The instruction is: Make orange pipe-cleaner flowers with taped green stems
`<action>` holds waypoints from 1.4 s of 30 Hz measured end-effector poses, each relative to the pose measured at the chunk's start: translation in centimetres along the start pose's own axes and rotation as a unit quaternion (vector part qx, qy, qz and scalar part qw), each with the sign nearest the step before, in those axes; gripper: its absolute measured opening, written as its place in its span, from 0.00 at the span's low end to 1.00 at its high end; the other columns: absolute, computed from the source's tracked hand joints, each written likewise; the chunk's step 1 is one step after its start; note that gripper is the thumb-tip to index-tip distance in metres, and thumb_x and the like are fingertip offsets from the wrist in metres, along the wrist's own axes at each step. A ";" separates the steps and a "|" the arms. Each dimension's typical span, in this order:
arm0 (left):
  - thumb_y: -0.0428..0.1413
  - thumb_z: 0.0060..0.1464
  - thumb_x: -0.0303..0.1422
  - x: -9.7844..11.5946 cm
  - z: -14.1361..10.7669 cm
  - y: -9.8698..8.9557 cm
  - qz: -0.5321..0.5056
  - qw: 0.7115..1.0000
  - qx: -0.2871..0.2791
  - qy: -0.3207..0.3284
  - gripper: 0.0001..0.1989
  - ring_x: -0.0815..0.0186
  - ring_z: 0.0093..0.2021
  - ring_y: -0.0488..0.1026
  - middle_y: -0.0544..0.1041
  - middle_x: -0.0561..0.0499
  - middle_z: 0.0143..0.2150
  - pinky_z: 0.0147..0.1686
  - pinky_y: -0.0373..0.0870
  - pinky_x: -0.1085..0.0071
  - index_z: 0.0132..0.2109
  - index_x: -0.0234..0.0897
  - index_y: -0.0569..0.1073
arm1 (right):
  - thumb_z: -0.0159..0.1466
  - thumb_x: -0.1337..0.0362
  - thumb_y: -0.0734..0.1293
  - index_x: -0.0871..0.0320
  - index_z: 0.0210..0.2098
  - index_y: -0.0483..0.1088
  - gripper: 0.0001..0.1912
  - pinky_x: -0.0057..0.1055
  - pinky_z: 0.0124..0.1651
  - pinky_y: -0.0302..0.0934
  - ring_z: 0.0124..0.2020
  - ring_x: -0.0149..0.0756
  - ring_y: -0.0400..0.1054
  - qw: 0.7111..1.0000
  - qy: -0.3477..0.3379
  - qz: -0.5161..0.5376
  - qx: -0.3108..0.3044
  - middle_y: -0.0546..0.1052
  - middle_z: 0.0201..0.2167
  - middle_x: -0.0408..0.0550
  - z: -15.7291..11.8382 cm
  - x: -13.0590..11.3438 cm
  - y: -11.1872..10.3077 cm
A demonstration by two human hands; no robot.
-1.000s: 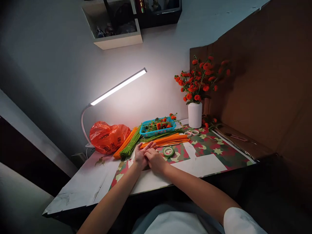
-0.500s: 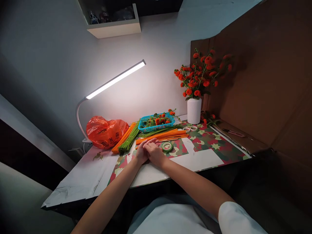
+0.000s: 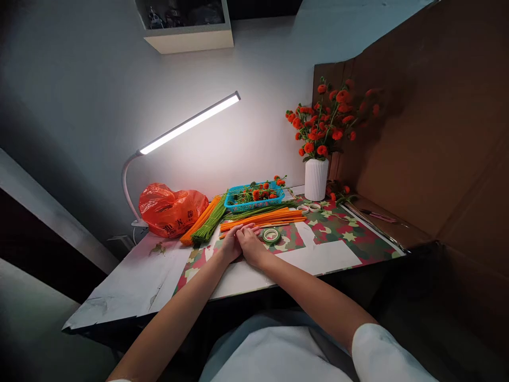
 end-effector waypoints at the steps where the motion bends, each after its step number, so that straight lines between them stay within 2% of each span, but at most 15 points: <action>1: 0.53 0.48 0.36 0.0 0.0 0.0 0.002 1.000 -0.005 0.001 0.22 0.54 0.49 0.74 0.78 0.40 0.46 0.54 0.66 0.57 0.49 0.31 0.73 | 0.60 0.75 0.55 0.58 0.41 0.64 0.12 0.36 0.48 0.57 0.43 0.38 0.60 1.000 -0.001 0.005 0.001 0.68 0.41 0.51 0.0 0.0 0.0; 4: 0.54 0.46 0.37 1.0 0.1 -0.3 0.037 0.998 0.004 0.046 0.19 0.54 0.48 0.74 0.78 0.41 0.45 0.51 0.67 0.59 0.45 0.32 0.74 | 0.59 0.75 0.56 0.57 0.41 0.63 0.13 0.35 0.48 0.57 0.43 0.38 0.59 0.999 -0.015 0.033 0.021 0.67 0.41 0.49 -0.2 0.1 -0.6; 6: 0.54 0.46 0.38 2.7 -0.2 -1.3 0.115 0.981 0.068 0.139 0.17 0.55 0.47 0.74 0.78 0.42 0.44 0.48 0.68 0.60 0.43 0.34 0.74 | 0.59 0.75 0.57 0.57 0.42 0.63 0.13 0.36 0.48 0.58 0.44 0.39 0.59 0.997 -0.032 0.057 0.046 0.68 0.41 0.49 -0.3 0.3 -1.4; 7: 0.53 0.46 0.37 3.9 -0.5 -2.0 0.177 0.955 0.123 0.206 0.16 0.56 0.46 0.74 0.78 0.43 0.44 0.47 0.68 0.59 0.42 0.35 0.73 | 0.59 0.74 0.58 0.57 0.42 0.63 0.13 0.37 0.49 0.58 0.44 0.40 0.60 0.995 -0.034 0.069 0.066 0.68 0.41 0.50 -0.3 0.5 -2.0; 8: 0.53 0.47 0.36 5.2 -1.1 -2.5 0.266 0.904 0.181 0.282 0.14 0.56 0.47 0.73 0.77 0.44 0.45 0.48 0.67 0.60 0.42 0.36 0.73 | 0.59 0.74 0.58 0.57 0.41 0.63 0.12 0.38 0.49 0.58 0.44 0.40 0.60 0.992 -0.026 0.079 0.091 0.68 0.41 0.50 -0.4 0.9 -2.7; 9: 0.54 0.47 0.34 6.2 -1.7 -2.7 0.368 0.836 0.226 0.337 0.13 0.56 0.49 0.71 0.76 0.44 0.46 0.51 0.65 0.59 0.42 0.37 0.74 | 0.59 0.73 0.59 0.57 0.40 0.63 0.10 0.39 0.49 0.58 0.43 0.41 0.60 0.989 -0.004 0.086 0.121 0.68 0.40 0.51 -0.4 1.4 -3.4; 10: 0.55 0.46 0.32 6.8 -2.0 -2.8 0.468 0.767 0.249 0.363 0.14 0.55 0.52 0.68 0.75 0.44 0.47 0.54 0.62 0.59 0.42 0.38 0.74 | 0.58 0.72 0.59 0.57 0.38 0.63 0.09 0.39 0.48 0.58 0.43 0.41 0.61 0.984 0.023 0.092 0.149 0.68 0.38 0.50 -0.5 1.9 -4.0; 12: 0.57 0.45 0.29 6.9 -1.8 -2.9 0.625 0.654 0.252 0.344 0.14 0.53 0.54 0.65 0.74 0.44 0.50 0.55 0.59 0.57 0.43 0.39 0.75 | 0.57 0.72 0.60 0.57 0.34 0.63 0.07 0.39 0.47 0.59 0.41 0.41 0.62 0.975 0.062 0.105 0.184 0.67 0.36 0.50 -0.5 2.8 -4.9; 14: 0.58 0.46 0.30 6.3 -1.3 -3.2 0.719 0.584 0.238 0.293 0.12 0.52 0.54 0.64 0.74 0.44 0.50 0.52 0.60 0.57 0.42 0.39 0.76 | 0.56 0.72 0.60 0.57 0.33 0.63 0.06 0.38 0.47 0.60 0.40 0.41 0.63 0.971 0.078 0.117 0.194 0.67 0.35 0.49 -0.4 3.2 -5.3; 16: 0.56 0.51 0.31 5.9 -1.0 -3.4 0.757 0.549 0.234 0.265 0.10 0.53 0.52 0.66 0.75 0.45 0.48 0.49 0.62 0.59 0.41 0.39 0.77 | 0.56 0.71 0.60 0.56 0.32 0.63 0.05 0.38 0.46 0.60 0.40 0.40 0.63 0.970 0.083 0.126 0.192 0.66 0.35 0.48 -0.4 3.3 -5.3; 19: 0.53 0.55 0.34 5.9 -1.0 -3.4 0.768 0.530 0.247 0.261 0.09 0.56 0.48 0.67 0.76 0.47 0.45 0.46 0.63 0.62 0.39 0.41 0.77 | 0.56 0.71 0.60 0.56 0.31 0.63 0.05 0.38 0.46 0.61 0.40 0.39 0.64 0.971 0.082 0.133 0.182 0.66 0.35 0.48 -0.3 3.4 -5.1; 25: 0.54 0.54 0.33 6.4 -1.5 -3.0 0.785 0.500 0.285 0.228 0.07 0.58 0.45 0.69 0.76 0.47 0.41 0.39 0.62 0.65 0.36 0.40 0.77 | 0.56 0.71 0.61 0.56 0.29 0.63 0.04 0.36 0.42 0.62 0.37 0.37 0.64 0.972 0.088 0.142 0.168 0.65 0.35 0.47 -0.4 3.7 -4.7; 34: 0.49 0.58 0.31 6.3 -1.5 -3.0 0.775 0.522 0.293 0.203 0.09 0.60 0.42 0.71 0.77 0.48 0.39 0.38 0.61 0.67 0.38 0.39 0.74 | 0.56 0.72 0.61 0.57 0.29 0.64 0.05 0.35 0.41 0.62 0.35 0.35 0.63 0.975 0.087 0.147 0.145 0.64 0.35 0.46 -0.4 3.6 -4.4; 39: 0.53 0.54 0.31 6.1 -1.3 -3.4 0.777 0.524 0.282 0.206 0.06 0.60 0.44 0.70 0.76 0.47 0.42 0.39 0.62 0.67 0.39 0.39 0.74 | 0.55 0.73 0.61 0.57 0.28 0.64 0.05 0.34 0.41 0.62 0.36 0.35 0.63 0.975 0.084 0.146 0.144 0.64 0.35 0.46 -0.5 3.5 -4.3; 42: 0.53 0.53 0.30 6.1 -1.3 -3.3 0.777 0.523 0.283 0.207 0.06 0.59 0.45 0.70 0.76 0.48 0.42 0.40 0.63 0.67 0.38 0.39 0.74 | 0.54 0.73 0.61 0.57 0.28 0.64 0.06 0.33 0.41 0.62 0.36 0.35 0.63 0.975 0.083 0.150 0.142 0.64 0.35 0.46 -0.5 3.6 -4.2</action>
Point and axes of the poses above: each hand's wrist, its own z-axis towards the middle knuckle, its own y-axis out of the palm, x = y × z, the point moved 5 cm from there along z, towards the middle knuckle
